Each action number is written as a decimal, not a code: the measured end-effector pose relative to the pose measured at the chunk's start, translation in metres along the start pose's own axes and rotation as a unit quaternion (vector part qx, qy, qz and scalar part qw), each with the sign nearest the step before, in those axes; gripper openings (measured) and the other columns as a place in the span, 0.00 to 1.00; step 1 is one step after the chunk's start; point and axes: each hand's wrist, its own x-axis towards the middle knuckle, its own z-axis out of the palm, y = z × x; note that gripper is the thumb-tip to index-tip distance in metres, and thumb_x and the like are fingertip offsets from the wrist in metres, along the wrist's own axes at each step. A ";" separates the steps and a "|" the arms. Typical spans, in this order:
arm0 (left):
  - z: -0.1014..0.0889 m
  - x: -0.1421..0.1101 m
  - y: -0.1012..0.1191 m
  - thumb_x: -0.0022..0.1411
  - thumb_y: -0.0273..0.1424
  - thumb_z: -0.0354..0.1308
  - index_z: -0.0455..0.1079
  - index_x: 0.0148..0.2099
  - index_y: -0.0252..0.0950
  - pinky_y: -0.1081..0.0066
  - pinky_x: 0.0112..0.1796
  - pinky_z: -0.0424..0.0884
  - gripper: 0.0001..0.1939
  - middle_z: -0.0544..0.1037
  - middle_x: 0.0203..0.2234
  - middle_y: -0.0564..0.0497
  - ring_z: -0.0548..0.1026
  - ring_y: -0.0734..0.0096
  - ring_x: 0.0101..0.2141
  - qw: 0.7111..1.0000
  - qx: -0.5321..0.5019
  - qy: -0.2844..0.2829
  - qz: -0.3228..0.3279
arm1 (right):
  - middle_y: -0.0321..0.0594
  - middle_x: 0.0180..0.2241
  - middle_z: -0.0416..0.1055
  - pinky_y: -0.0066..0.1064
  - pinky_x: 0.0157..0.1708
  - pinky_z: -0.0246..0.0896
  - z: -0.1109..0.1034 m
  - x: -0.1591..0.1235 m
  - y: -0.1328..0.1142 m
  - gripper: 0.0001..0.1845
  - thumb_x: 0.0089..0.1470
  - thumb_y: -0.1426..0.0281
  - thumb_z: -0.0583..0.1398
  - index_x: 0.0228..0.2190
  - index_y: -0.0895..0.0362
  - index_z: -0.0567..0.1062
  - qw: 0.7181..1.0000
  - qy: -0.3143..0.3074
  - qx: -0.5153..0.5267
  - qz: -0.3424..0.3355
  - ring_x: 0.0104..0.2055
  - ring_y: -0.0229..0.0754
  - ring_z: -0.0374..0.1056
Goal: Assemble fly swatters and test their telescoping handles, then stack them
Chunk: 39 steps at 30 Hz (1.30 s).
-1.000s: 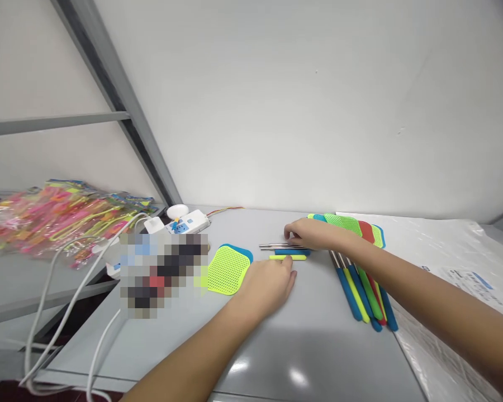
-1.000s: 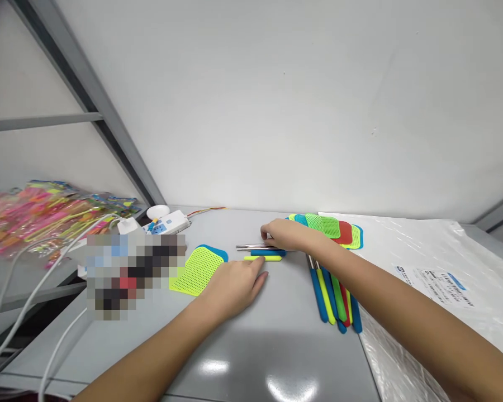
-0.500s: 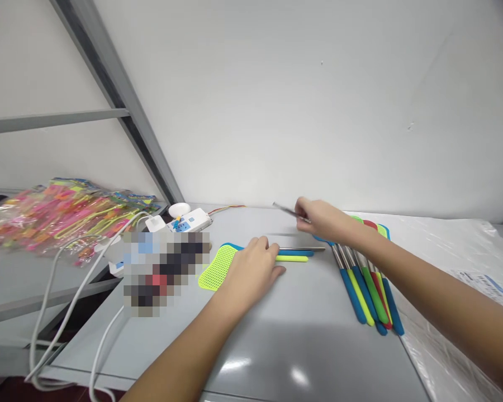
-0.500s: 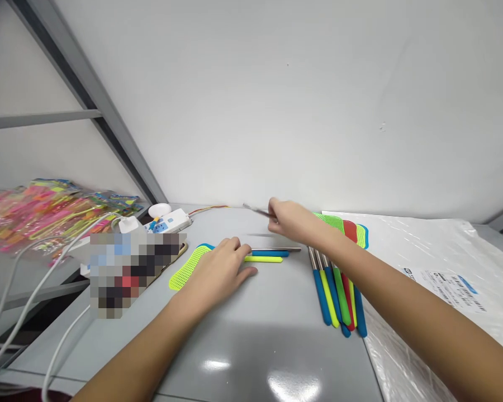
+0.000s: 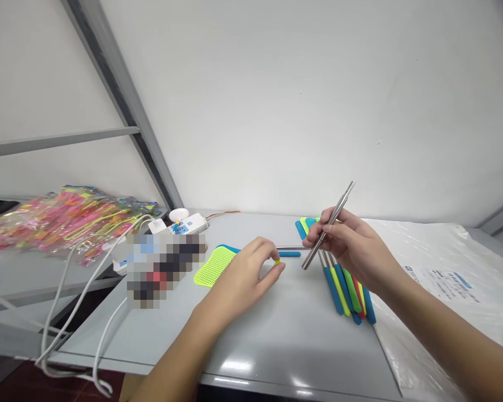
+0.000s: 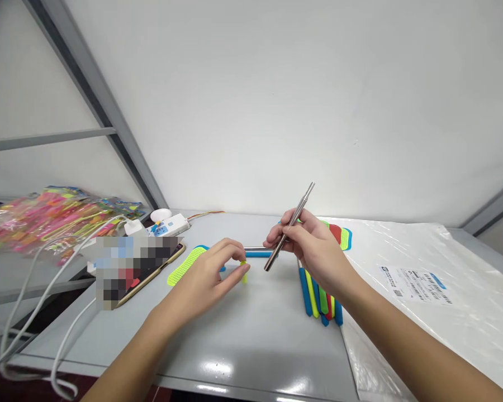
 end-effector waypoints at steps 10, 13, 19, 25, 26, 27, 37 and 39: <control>0.059 -0.050 0.018 0.69 0.30 0.48 0.62 0.45 0.40 0.71 0.39 0.68 0.04 0.76 0.37 0.52 0.74 0.70 0.37 0.978 -0.150 0.104 -0.099 | 0.36 0.32 0.74 0.39 0.41 0.69 0.027 -0.022 0.016 0.03 0.61 0.70 0.55 0.39 0.52 0.67 0.996 -0.086 0.002 -0.037 0.38 0.41 0.72; 0.061 -0.056 0.012 0.70 0.29 0.47 0.62 0.47 0.40 0.72 0.39 0.68 0.06 0.75 0.37 0.52 0.74 0.71 0.38 0.966 -0.173 0.150 -0.121 | 0.36 0.33 0.74 0.40 0.40 0.70 0.033 -0.025 0.022 0.03 0.62 0.69 0.56 0.39 0.52 0.67 0.994 -0.098 -0.016 -0.047 0.38 0.41 0.71; 0.061 -0.062 0.004 0.69 0.30 0.50 0.66 0.49 0.41 0.72 0.40 0.68 0.08 0.76 0.39 0.52 0.75 0.70 0.37 0.966 -0.177 0.148 -0.117 | 0.36 0.35 0.74 0.40 0.41 0.70 0.040 -0.025 0.022 0.03 0.62 0.67 0.56 0.39 0.51 0.67 0.990 -0.094 -0.067 -0.076 0.40 0.42 0.72; 0.063 -0.062 0.001 0.69 0.30 0.51 0.66 0.48 0.40 0.72 0.40 0.67 0.08 0.78 0.37 0.51 0.75 0.69 0.37 0.972 -0.159 0.142 -0.095 | 0.36 0.36 0.73 0.39 0.42 0.69 0.045 -0.022 0.025 0.03 0.63 0.69 0.55 0.40 0.51 0.66 0.986 -0.113 -0.079 -0.096 0.42 0.41 0.71; 0.063 -0.062 0.000 0.69 0.30 0.50 0.66 0.49 0.39 0.72 0.40 0.67 0.08 0.77 0.38 0.50 0.75 0.69 0.38 0.973 -0.159 0.141 -0.093 | 0.36 0.36 0.73 0.39 0.42 0.69 0.046 -0.021 0.026 0.03 0.63 0.69 0.55 0.40 0.51 0.66 0.985 -0.116 -0.082 -0.099 0.42 0.41 0.71; 0.063 -0.062 0.000 0.69 0.30 0.50 0.66 0.49 0.39 0.72 0.40 0.67 0.08 0.77 0.39 0.50 0.75 0.69 0.38 0.973 -0.161 0.140 -0.092 | 0.36 0.36 0.73 0.38 0.42 0.69 0.047 -0.020 0.026 0.03 0.63 0.69 0.55 0.40 0.51 0.66 0.984 -0.119 -0.086 -0.100 0.42 0.41 0.71; 0.062 -0.061 0.001 0.69 0.29 0.48 0.67 0.45 0.36 0.72 0.39 0.66 0.07 0.76 0.36 0.48 0.73 0.68 0.37 0.973 -0.166 0.115 -0.111 | 0.38 0.41 0.73 0.36 0.43 0.68 0.047 -0.009 0.014 0.04 0.63 0.70 0.54 0.38 0.52 0.69 0.953 -0.219 -0.209 -0.010 0.45 0.41 0.70; 0.062 -0.061 0.002 0.69 0.28 0.48 0.66 0.45 0.36 0.71 0.38 0.65 0.07 0.76 0.37 0.48 0.73 0.68 0.37 0.973 -0.167 0.113 -0.116 | 0.39 0.44 0.73 0.39 0.48 0.66 0.045 -0.007 0.015 0.05 0.62 0.69 0.55 0.38 0.53 0.71 0.935 -0.253 -0.246 0.025 0.48 0.43 0.69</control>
